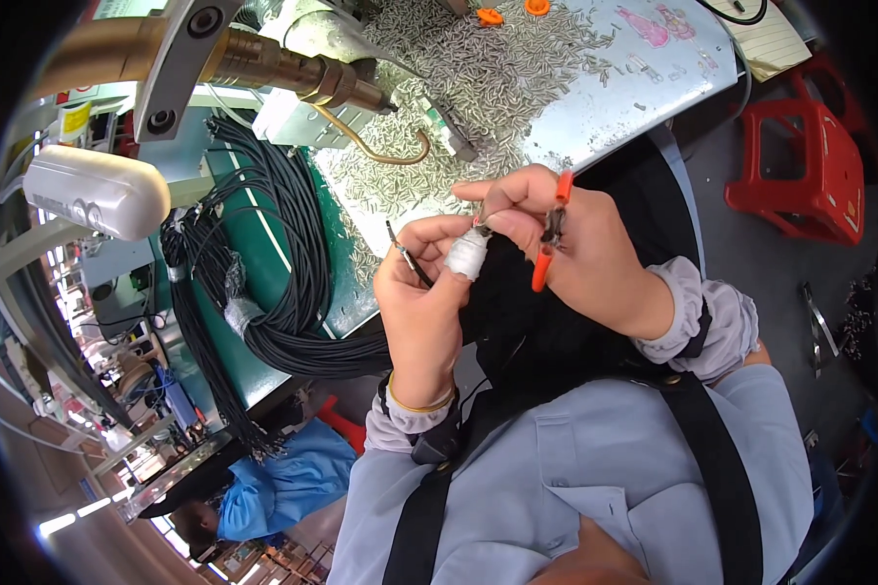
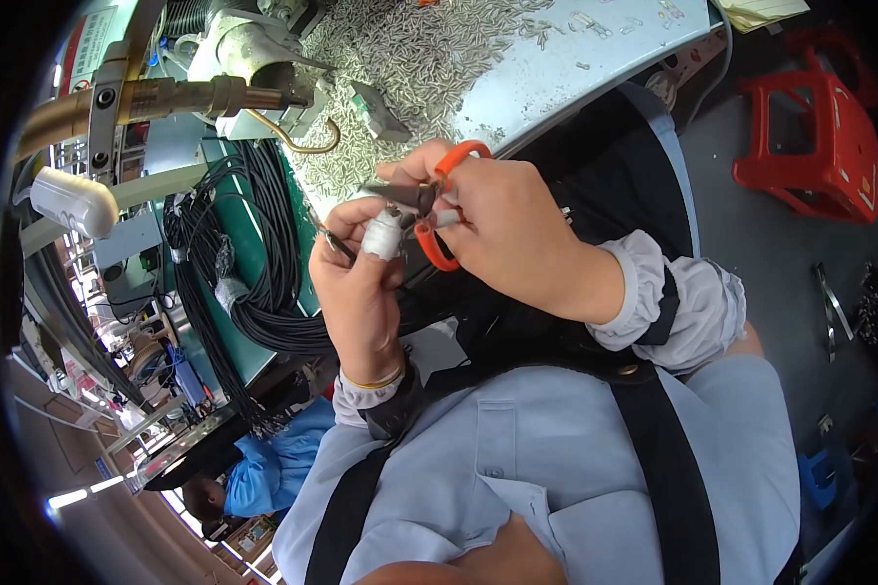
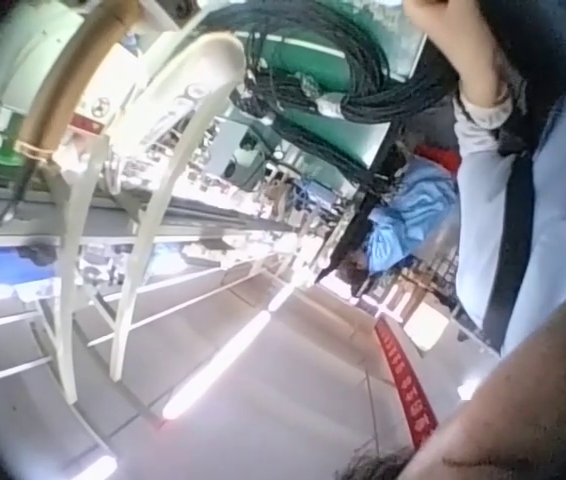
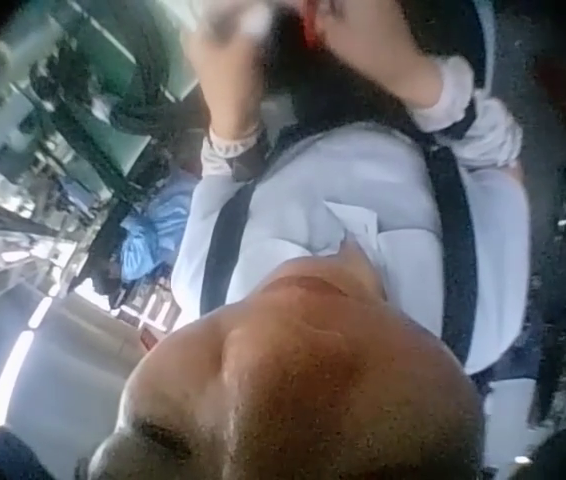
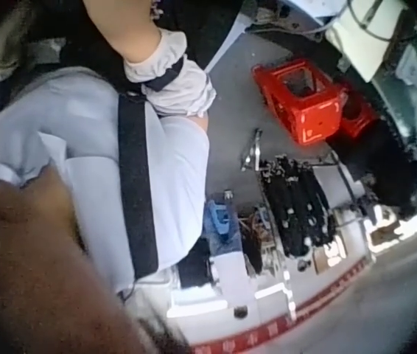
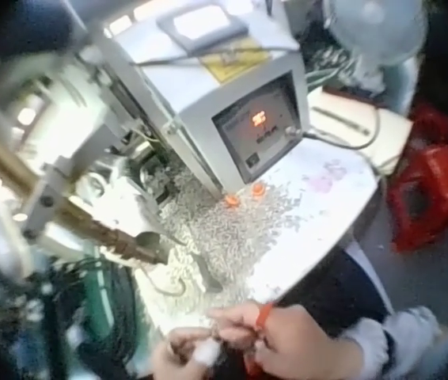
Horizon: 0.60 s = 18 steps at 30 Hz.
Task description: The person uses shears to trim the ends of wires on a bundle of cables, then picks up a single cable and trims its wires before placing it back down.
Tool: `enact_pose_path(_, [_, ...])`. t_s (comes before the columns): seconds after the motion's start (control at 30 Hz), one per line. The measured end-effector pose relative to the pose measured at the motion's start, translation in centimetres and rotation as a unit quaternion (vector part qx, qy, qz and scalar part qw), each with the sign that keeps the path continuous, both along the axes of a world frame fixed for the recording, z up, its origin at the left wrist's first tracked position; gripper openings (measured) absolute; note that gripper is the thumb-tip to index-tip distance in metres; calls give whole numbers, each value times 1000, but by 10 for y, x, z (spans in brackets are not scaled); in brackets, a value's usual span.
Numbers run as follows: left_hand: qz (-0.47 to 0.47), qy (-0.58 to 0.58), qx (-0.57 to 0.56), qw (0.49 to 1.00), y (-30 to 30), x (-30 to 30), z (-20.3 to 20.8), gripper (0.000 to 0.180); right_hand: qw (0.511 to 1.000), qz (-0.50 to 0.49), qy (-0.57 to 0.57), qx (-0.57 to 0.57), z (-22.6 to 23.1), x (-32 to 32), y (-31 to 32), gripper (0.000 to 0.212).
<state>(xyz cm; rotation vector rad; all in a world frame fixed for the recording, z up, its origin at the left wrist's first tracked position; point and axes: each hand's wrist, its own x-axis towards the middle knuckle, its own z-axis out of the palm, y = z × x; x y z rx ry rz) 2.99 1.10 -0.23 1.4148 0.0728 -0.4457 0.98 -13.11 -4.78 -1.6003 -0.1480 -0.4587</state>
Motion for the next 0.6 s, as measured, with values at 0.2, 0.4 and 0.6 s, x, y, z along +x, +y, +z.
enact_pose_path(0.2, [14,-71,-17,997,-4,-3,1,21,985,72,149,56,22,-9,-17,11])
enact_pose_path(0.4, [50,-124,60,989,-9,-4,4,21,973,29,123,-194,16,-19,-22,14])
enact_pose_path(0.6, [9,-128,35,991,-8,-4,9,22,939,-140,-216,-228,8,6,-19,21])
